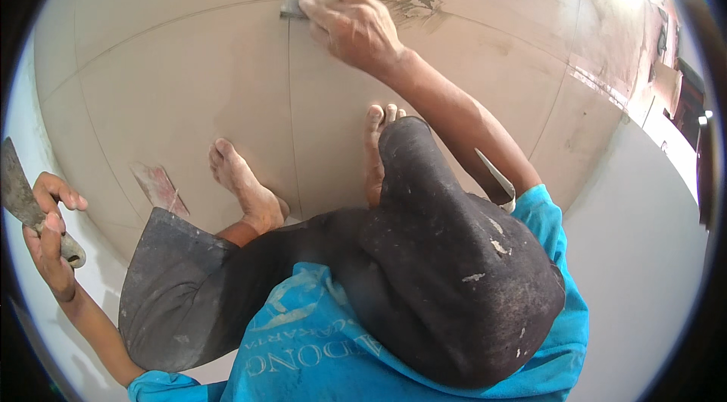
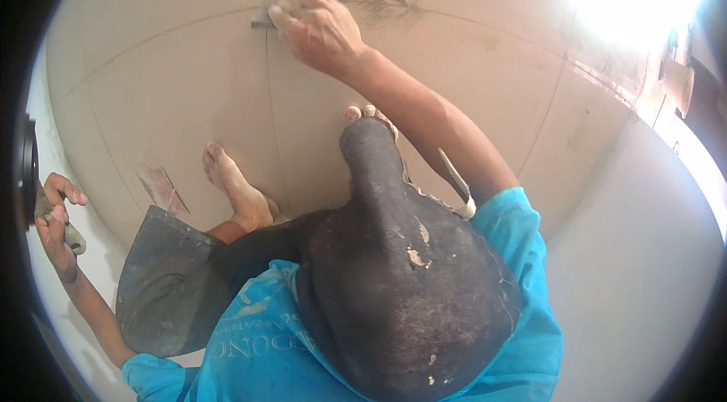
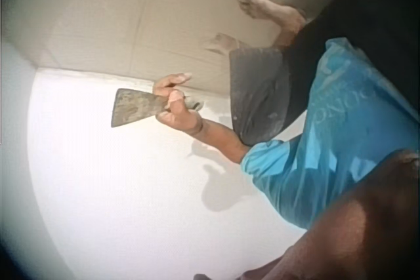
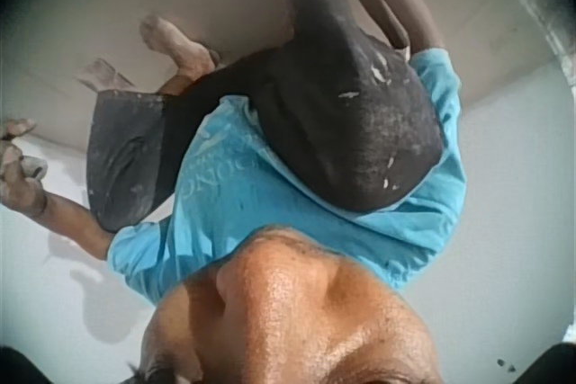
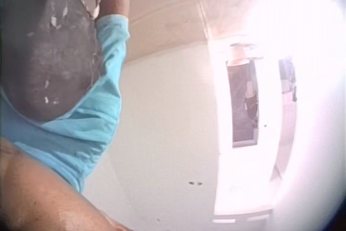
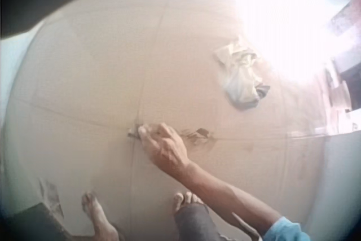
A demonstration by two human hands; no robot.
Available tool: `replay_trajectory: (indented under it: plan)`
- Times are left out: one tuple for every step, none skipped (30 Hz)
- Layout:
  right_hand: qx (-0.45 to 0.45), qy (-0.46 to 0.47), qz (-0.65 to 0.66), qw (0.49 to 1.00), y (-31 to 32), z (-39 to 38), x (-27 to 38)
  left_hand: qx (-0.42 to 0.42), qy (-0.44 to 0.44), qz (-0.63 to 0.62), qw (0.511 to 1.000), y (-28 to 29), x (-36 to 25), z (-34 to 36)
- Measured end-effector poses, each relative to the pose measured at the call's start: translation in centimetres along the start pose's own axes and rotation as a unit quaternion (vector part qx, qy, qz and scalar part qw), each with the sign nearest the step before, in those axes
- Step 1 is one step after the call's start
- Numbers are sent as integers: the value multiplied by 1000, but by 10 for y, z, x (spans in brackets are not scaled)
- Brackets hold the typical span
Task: The person applies grout to the gaps between floor tiles using a small trowel and a larger float. They then wipe the excess grout off the tile surface with a cloth. The person repeats this process across different sections of the tiled floor.
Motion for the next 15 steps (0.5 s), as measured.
replay_trajectory:
  plan:
    - [-27, 5, -28, 999, -1, 2, 4, -8, 5, -2, 1000, 1, 1, -1]
    - [-65, -17, -41, 997, 2, 4, 4, -9, 9, 8, 1000, 1, 1, -1]
    - [-23, 48, -109, 993, -1, 8, 13, -9, 10, -11, 1000, 1, 2, -1]
    - [16, 64, -46, 997, -1, 13, 15, 1, 8, -15, 1000, 1, 2, -2]
    - [85, 40, 22, 995, -3, 19, 17, 13, 2, -21, 1000, 0, 1, -1]
    - [180, 8, 94, 979, -3, 23, 16, 8, 5, -10, 1000, 0, 1, -2]
    - [204, 17, 57, 977, 1, 34, 13, 4, -2, -1, 1000, 0, 0, -1]
    - [141, 77, 29, 987, 11, 43, 13, 2, -6, 22, 1000, 0, 0, -2]
    - [103, 132, 4, 986, 21, 52, 9, -7, 3, 8, 1000, 1, 0, -2]
    - [100, 157, -24, 982, 27, 61, 2, -13, 8, 10, 1000, 2, 0, -2]
    - [141, 222, 5, 965, 37, 68, -8, -18, 10, 14, 1000, 3, 1, -2]
    - [194, 259, 26, 946, 48, 73, -22, -11, -2, 23, 1000, 5, 1, -2]
    - [293, 221, -32, 930, 49, 66, -33, -6, -16, 31, 999, 6, 1, -2]
    - [276, 222, -28, 935, 58, 56, -40, -7, -19, 56, 998, 8, 2, -2]
    - [256, 223, -29, 940, 70, 45, -46, 1, -28, 65, 997, 10, 4, -3]
Point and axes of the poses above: each hand's wrist, its own z-axis towards the middle knuckle, its own y-axis out of the back of the hand, x = y × z, the point moved 3 cm from there along z, towards the middle knuckle, and after that the axes turned 7 degrees about y, right-handed, at the moved point
